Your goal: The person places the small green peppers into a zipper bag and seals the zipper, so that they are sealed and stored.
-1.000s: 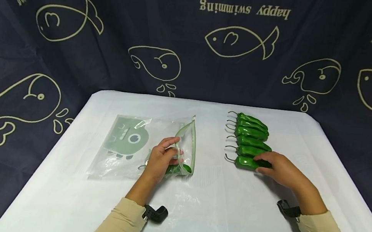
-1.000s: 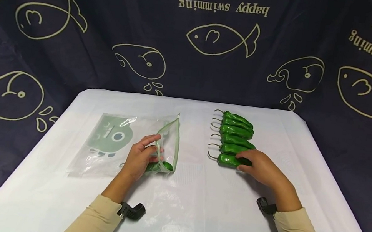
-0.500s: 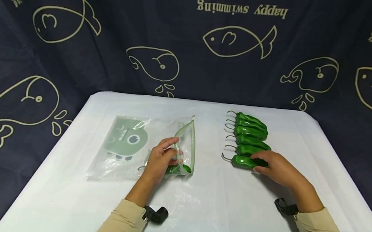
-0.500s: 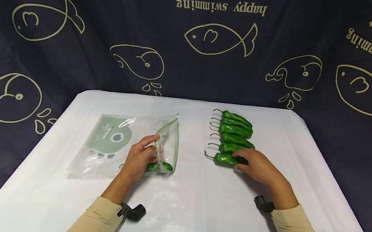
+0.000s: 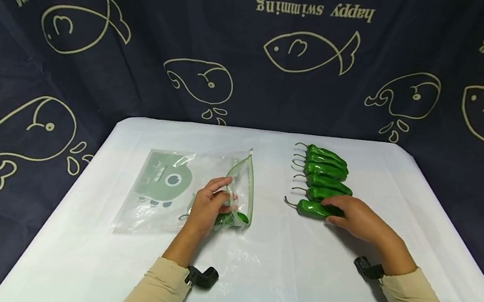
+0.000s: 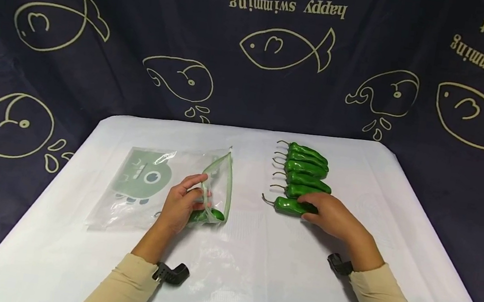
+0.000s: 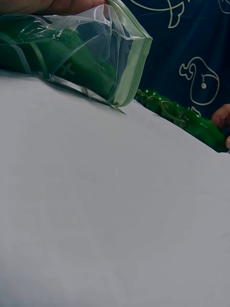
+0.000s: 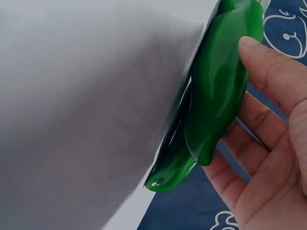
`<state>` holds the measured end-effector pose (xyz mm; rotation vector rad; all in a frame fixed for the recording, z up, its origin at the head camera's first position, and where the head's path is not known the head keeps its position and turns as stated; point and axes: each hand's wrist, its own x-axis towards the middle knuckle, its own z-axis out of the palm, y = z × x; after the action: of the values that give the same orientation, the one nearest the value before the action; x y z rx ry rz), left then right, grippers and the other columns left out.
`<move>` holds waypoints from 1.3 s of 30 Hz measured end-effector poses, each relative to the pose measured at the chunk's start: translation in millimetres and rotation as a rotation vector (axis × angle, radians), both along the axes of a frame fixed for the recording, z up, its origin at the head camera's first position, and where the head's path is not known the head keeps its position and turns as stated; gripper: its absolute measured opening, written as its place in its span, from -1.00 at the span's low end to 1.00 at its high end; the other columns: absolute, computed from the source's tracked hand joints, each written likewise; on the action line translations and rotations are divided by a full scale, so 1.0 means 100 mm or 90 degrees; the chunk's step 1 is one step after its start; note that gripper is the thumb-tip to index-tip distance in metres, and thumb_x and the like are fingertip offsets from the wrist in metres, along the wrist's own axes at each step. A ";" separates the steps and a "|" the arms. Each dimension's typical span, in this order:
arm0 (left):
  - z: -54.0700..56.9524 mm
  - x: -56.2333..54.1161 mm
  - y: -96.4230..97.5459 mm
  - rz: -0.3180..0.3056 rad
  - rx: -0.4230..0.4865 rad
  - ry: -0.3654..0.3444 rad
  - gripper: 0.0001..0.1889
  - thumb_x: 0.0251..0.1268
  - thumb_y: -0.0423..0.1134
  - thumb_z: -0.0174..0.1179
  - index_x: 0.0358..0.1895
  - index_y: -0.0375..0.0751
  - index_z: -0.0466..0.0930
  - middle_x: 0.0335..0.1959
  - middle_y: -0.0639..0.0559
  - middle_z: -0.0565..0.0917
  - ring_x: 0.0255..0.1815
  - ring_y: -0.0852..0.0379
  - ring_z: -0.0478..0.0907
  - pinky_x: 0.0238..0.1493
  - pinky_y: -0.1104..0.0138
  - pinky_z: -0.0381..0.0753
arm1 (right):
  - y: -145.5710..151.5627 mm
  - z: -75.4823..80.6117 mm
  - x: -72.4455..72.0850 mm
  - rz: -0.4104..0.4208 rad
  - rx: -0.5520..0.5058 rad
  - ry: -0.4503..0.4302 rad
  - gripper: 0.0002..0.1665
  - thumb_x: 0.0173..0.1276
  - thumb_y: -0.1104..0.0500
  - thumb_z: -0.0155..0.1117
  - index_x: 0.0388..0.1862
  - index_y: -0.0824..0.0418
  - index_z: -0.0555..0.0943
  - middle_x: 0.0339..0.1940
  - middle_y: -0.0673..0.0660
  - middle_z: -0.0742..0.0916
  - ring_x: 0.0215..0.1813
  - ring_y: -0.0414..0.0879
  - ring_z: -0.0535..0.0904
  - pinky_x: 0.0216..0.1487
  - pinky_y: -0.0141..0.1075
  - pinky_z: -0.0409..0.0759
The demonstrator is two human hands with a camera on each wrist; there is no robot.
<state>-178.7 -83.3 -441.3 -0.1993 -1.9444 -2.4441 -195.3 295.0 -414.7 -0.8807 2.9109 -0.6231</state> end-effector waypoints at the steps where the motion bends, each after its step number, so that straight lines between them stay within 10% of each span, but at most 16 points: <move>1: 0.00 0.00 0.00 0.001 -0.004 0.001 -0.53 0.34 -0.49 0.01 0.32 -0.46 0.44 0.29 -0.14 0.39 -0.19 0.21 0.64 -0.38 0.41 0.70 | -0.01 0.00 0.00 0.003 0.003 0.005 -0.54 0.24 0.26 0.46 0.12 0.33 0.63 0.09 0.25 0.68 0.15 0.23 0.57 0.14 0.10 0.54; 39: 0.00 0.00 -0.01 0.000 -0.024 0.005 -0.53 0.35 -0.48 0.01 0.33 -0.42 0.45 0.30 -0.13 0.39 -0.17 0.20 0.61 -0.40 0.42 0.69 | -0.63 0.23 -0.23 0.132 -0.093 -0.011 -0.63 0.28 0.17 0.45 0.09 0.11 0.71 0.07 0.05 0.71 0.16 0.02 0.59 0.15 -0.03 0.57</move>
<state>-178.8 -84.5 -441.5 -0.2097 -1.9879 -2.4052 -218.3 232.2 -391.8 -1.1679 2.7366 -0.8275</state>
